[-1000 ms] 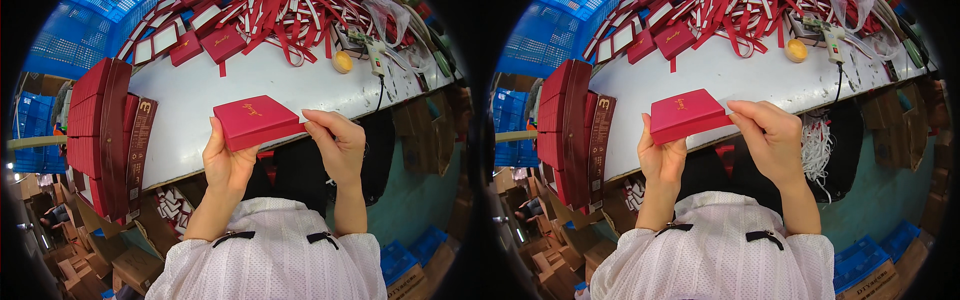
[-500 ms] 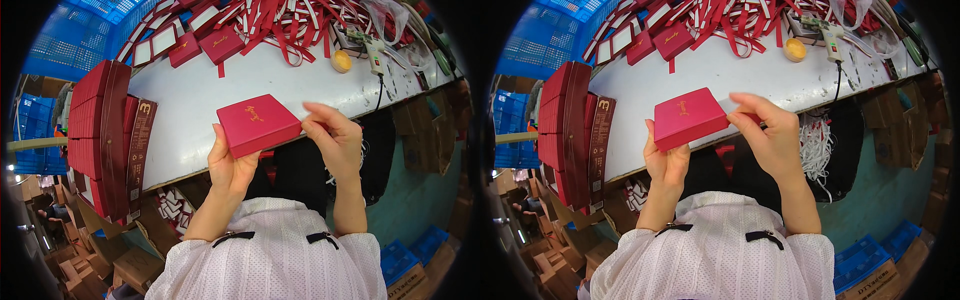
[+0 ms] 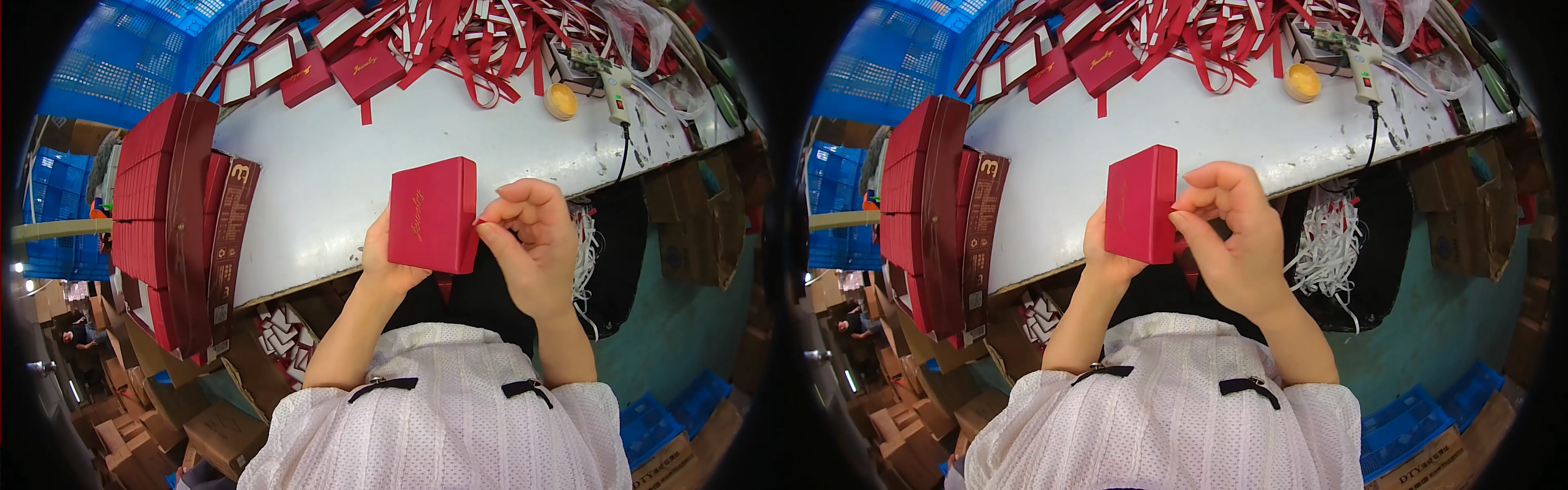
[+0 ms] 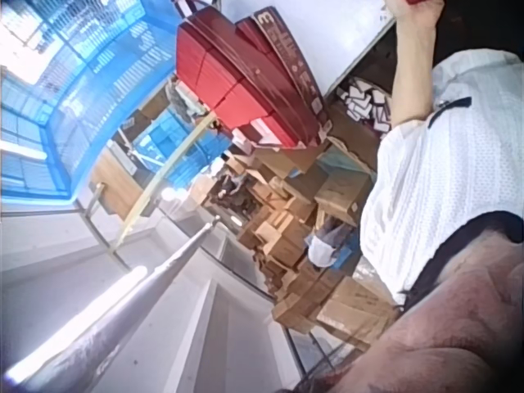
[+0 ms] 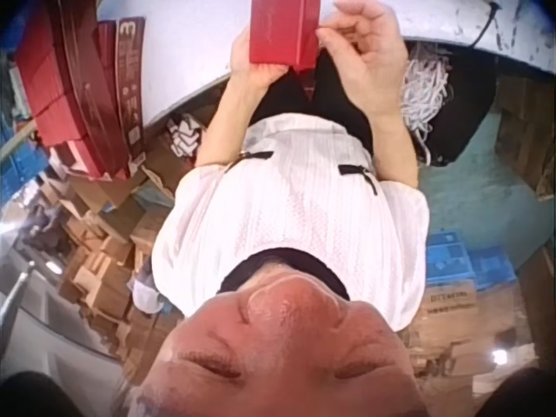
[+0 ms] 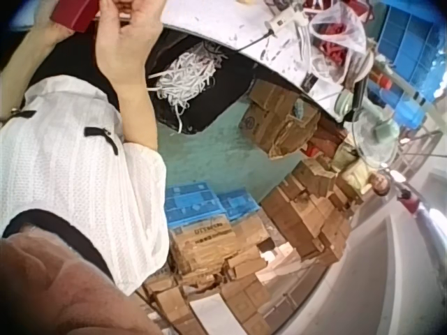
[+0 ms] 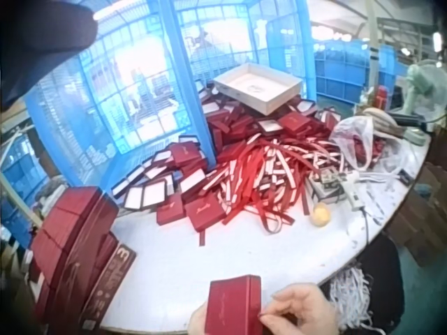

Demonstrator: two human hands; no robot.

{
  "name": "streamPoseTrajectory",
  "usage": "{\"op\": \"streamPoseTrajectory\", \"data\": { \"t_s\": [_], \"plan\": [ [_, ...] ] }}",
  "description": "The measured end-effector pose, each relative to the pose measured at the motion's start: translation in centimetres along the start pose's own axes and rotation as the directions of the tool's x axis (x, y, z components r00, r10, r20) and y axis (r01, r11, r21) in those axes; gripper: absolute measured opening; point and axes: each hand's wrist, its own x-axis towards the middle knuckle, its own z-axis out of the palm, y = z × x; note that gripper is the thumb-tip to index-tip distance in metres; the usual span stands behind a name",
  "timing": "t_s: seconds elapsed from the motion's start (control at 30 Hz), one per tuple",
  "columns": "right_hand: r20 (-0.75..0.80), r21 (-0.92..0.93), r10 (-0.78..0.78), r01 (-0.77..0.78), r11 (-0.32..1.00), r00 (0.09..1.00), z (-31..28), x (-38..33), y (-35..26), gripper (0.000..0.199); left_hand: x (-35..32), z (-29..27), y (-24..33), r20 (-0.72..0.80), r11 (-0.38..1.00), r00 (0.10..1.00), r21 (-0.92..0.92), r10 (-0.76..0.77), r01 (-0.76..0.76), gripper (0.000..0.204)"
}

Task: The person ties red ribbons around small red boxes labeled 'Jewelry' at a workbench. They pick up a box, wrap a ribbon around it, tie a knot, and place the finished box into a stack. The process is repeated continuously with multiple boxes and ribbons.

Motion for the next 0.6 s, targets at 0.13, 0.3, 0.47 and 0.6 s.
{"op": "streamPoseTrajectory", "data": {
  "t_s": [0.13, 0.3, 0.47, 0.6],
  "plan": [
    [0.004, -0.194, -0.167, 0.164, 0.967, 0.986, 0.7, -0.2, 0.3, 0.031, 0.0, -0.7, 0.0, 0.069, 1.0, 0.998, 0.006, -0.008, 0.008, 0.043],
    [0.069, -0.347, -0.256, 0.264, 0.9, 0.964, 0.7, -0.3, -0.2, 0.038, -0.2, -0.7, -0.1, 0.082, 1.0, 0.996, 0.0, -0.02, 0.02, 0.043],
    [0.07, -0.329, -0.225, 0.235, 0.914, 0.972, 1.0, -0.7, -0.1, 0.045, -0.4, -1.1, -0.1, 0.098, 1.0, 0.995, 0.003, -0.022, 0.022, 0.043],
    [0.036, -0.19, -0.029, 0.036, 0.981, 0.999, 1.2, -0.6, -0.6, 0.05, -0.7, -1.8, -0.5, 0.082, 0.997, 0.996, 0.07, 0.036, -0.042, 0.043]
  ]
}}
